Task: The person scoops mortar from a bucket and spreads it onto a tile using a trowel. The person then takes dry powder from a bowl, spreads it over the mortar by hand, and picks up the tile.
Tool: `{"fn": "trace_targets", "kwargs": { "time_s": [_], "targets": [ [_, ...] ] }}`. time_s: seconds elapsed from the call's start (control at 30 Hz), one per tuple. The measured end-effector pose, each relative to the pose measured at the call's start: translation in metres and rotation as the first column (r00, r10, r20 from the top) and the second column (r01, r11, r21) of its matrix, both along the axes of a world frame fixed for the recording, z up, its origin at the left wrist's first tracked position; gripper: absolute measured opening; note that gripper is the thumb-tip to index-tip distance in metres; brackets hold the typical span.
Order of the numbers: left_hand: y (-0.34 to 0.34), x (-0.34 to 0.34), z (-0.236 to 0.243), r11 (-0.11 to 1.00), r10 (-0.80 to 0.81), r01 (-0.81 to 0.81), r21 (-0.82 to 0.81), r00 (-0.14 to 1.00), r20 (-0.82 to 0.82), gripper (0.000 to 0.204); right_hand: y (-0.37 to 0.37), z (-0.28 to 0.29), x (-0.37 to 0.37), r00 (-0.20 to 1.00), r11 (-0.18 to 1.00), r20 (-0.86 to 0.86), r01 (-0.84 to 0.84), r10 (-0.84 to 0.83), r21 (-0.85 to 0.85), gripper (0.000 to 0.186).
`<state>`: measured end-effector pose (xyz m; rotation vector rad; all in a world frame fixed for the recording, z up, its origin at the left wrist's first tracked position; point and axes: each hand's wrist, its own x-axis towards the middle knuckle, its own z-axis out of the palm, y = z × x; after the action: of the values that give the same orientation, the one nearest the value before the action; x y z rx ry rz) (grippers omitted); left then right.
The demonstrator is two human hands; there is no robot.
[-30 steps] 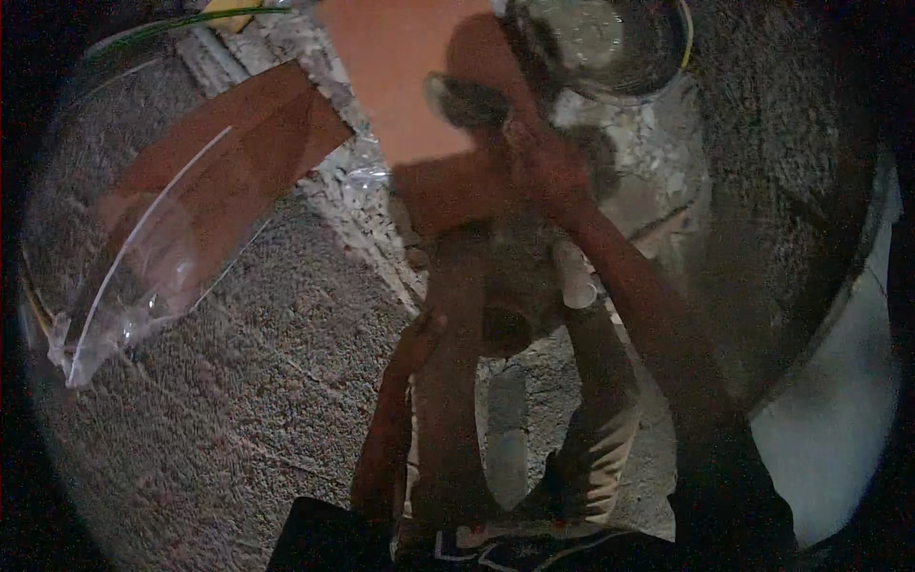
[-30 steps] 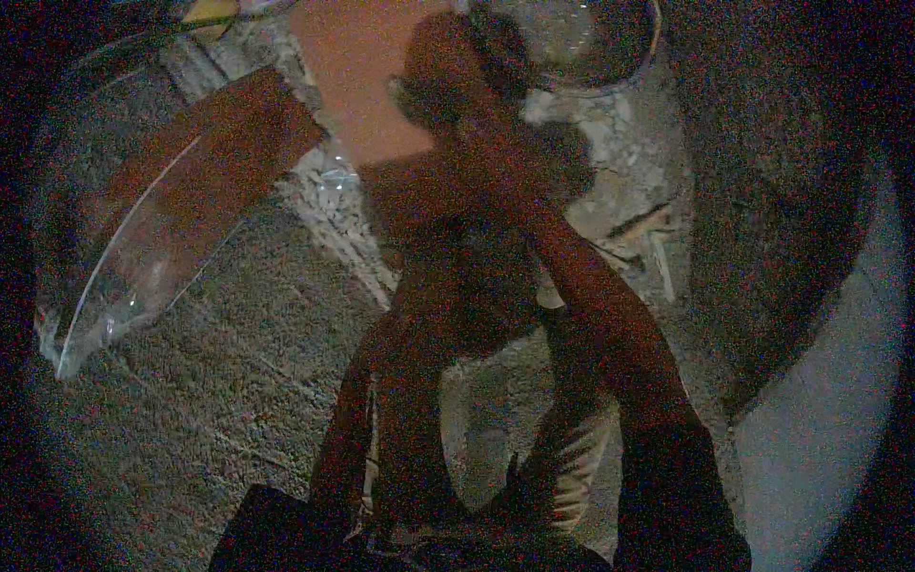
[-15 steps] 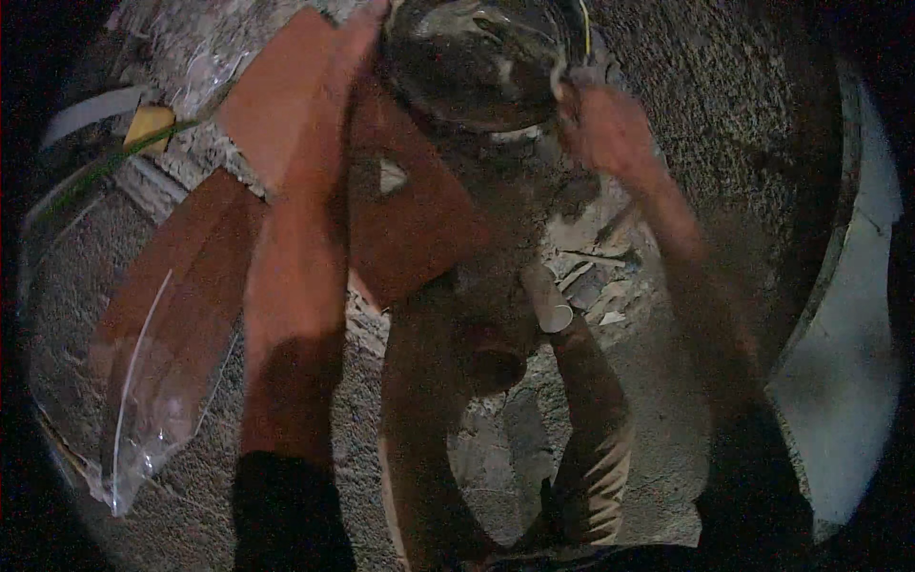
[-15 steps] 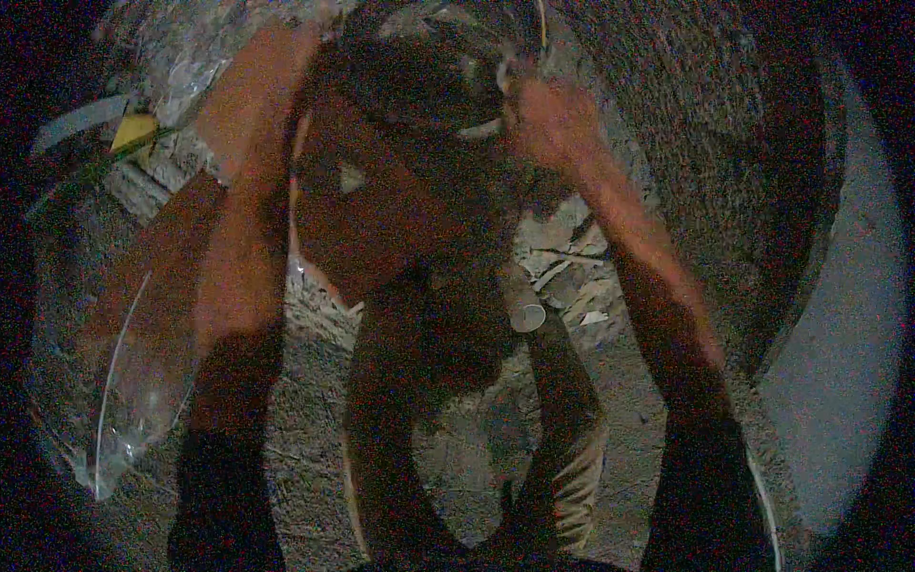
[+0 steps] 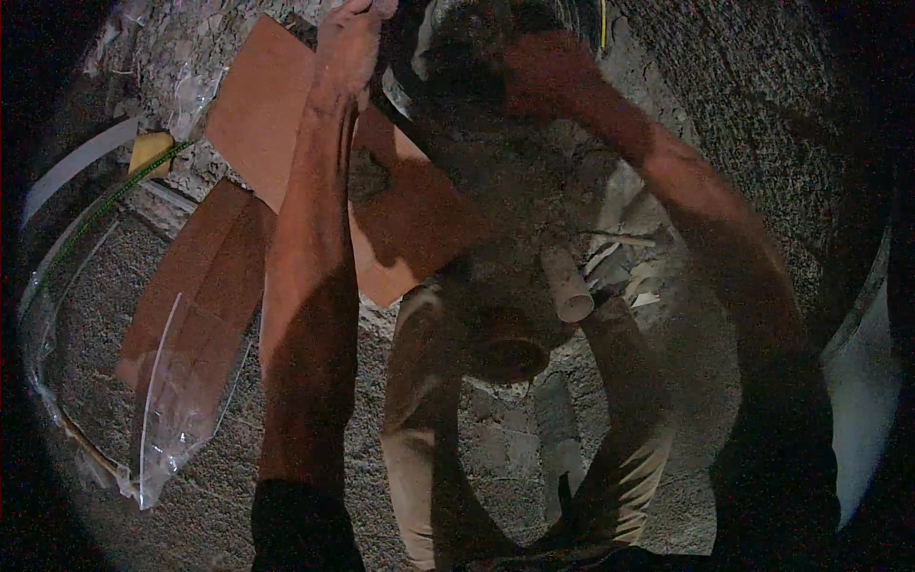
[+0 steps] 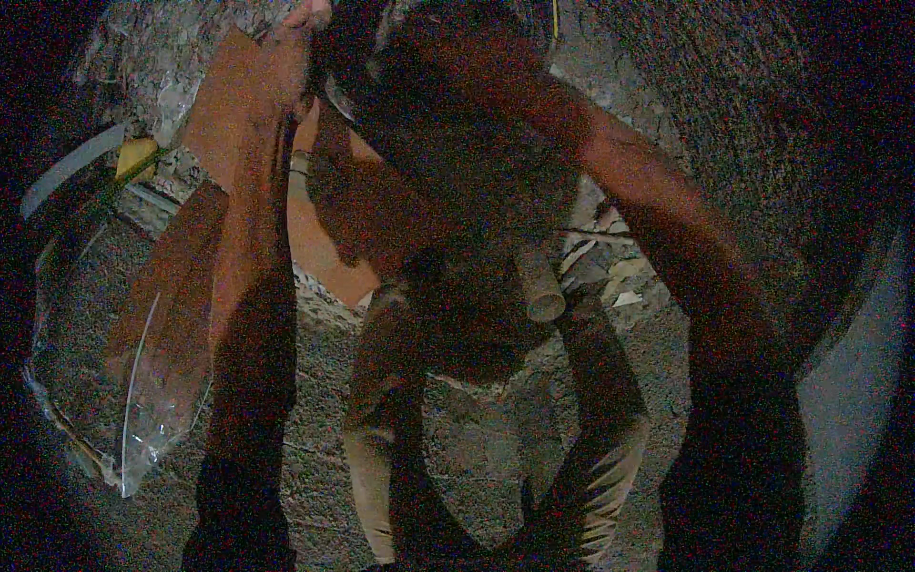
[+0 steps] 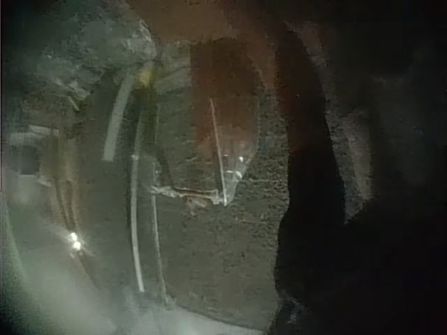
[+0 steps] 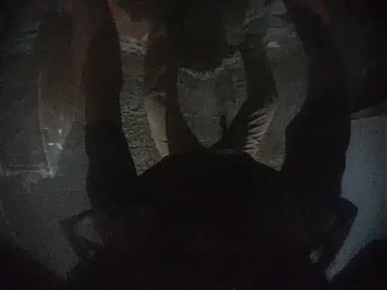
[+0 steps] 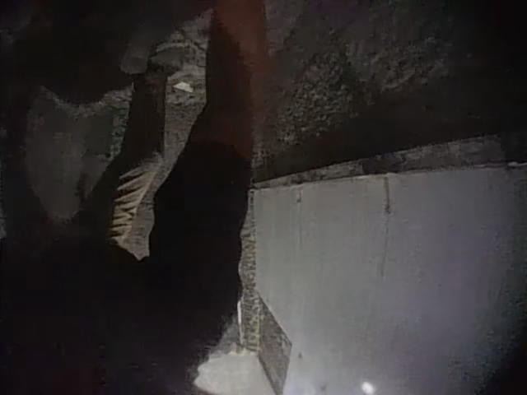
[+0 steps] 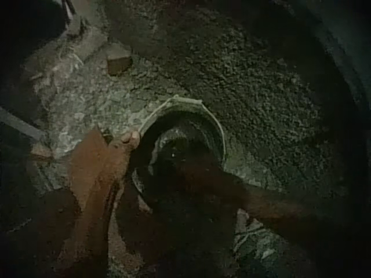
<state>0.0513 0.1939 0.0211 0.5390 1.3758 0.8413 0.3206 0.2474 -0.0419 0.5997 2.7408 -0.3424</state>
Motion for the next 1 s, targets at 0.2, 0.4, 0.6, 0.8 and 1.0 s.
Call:
{"fn": "trace_targets", "kwargs": {
  "time_s": [0.2,0.4,0.6,0.8,1.0],
  "targets": [
    [-0.002,0.049,0.018,0.988,0.127,-0.096,0.123,0.952,-0.278,0.071,0.025,-0.017,0.016,0.985,0.985,0.035,0.168,-0.169,0.039,0.030],
    [-0.016,0.057,-0.005,0.983,0.130,-0.076,0.165,0.928,-0.350,0.068,-0.002,-0.070,0.065,0.955,0.983,-0.288,-0.019,0.071,0.181,0.037],
    [-0.018,0.080,-0.001,0.968,0.193,-0.118,0.222,0.913,-0.359,0.060,0.010,-0.042,0.070,0.980,0.981,0.046,0.193,-0.192,-0.028,0.042],
    [-0.026,0.063,0.002,0.967,0.047,0.027,0.253,0.958,-0.283,0.087,-0.030,-0.122,0.057,0.933,0.931,-0.017,0.360,-0.359,0.056,0.050],
    [-0.027,0.091,0.023,0.958,0.009,0.040,0.282,0.986,-0.169,0.080,-0.030,-0.137,0.051,0.898,0.868,0.174,0.436,-0.404,-0.237,0.059]
  ]
}}
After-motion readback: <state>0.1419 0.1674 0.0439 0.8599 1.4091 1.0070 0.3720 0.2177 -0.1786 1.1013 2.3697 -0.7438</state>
